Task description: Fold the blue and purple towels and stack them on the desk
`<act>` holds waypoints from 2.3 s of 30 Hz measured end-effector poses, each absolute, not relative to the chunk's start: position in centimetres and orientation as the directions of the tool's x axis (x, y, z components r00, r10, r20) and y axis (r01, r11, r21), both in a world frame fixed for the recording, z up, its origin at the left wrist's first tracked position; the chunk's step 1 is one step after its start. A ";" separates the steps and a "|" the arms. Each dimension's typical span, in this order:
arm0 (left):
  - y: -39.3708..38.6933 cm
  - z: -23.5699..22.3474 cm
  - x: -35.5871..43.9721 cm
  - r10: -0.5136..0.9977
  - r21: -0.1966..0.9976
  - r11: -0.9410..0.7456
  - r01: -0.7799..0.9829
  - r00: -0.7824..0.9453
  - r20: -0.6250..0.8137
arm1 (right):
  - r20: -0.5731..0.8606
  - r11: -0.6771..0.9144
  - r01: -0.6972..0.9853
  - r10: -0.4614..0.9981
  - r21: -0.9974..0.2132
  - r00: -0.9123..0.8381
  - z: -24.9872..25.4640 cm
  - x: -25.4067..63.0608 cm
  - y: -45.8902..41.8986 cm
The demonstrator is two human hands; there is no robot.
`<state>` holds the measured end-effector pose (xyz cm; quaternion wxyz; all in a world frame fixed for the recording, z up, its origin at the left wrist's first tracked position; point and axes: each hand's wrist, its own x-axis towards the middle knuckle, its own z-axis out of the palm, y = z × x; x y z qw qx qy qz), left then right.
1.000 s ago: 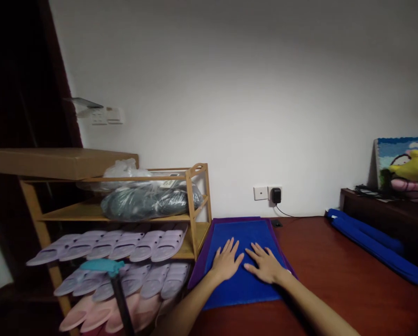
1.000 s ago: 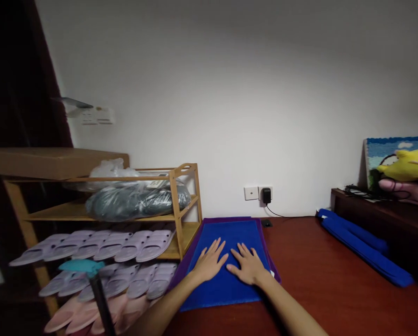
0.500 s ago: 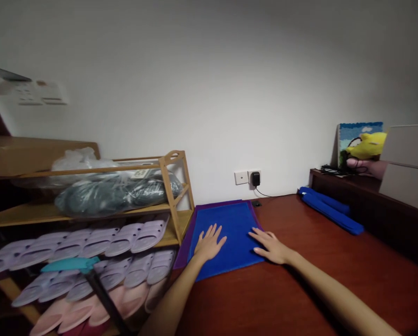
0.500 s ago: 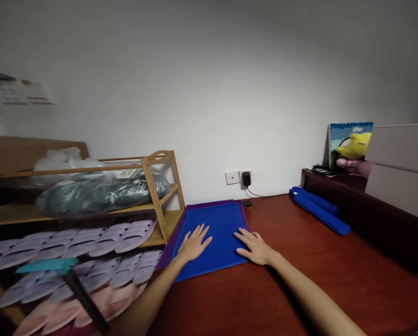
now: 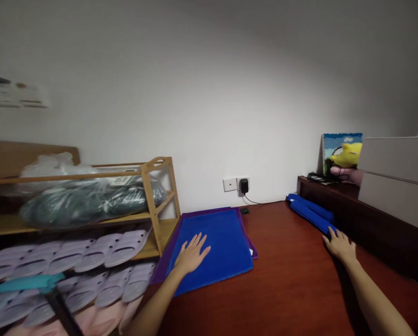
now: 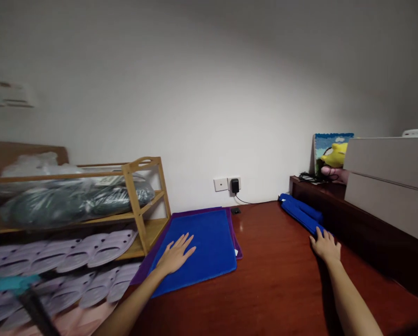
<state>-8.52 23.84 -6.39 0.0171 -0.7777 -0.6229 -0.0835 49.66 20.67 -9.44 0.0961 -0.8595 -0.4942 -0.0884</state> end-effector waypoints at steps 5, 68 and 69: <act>23.5 -6.1 -8.4 0.905 0.091 -0.285 0.954 0.236 0.355 | 0.249 -0.320 0.943 0.924 0.091 0.289 -5.9 47.1 17.9; 9.2 -0.7 -5.0 0.893 0.723 -0.439 0.533 0.349 0.285 | -0.057 0.278 0.683 0.904 -0.675 -0.425 -1.6 28.2 1.1; 9.9 -0.5 -4.5 0.885 0.716 -0.462 0.523 0.324 0.334 | -0.049 0.270 0.659 0.905 -0.702 -0.423 -1.8 27.6 0.6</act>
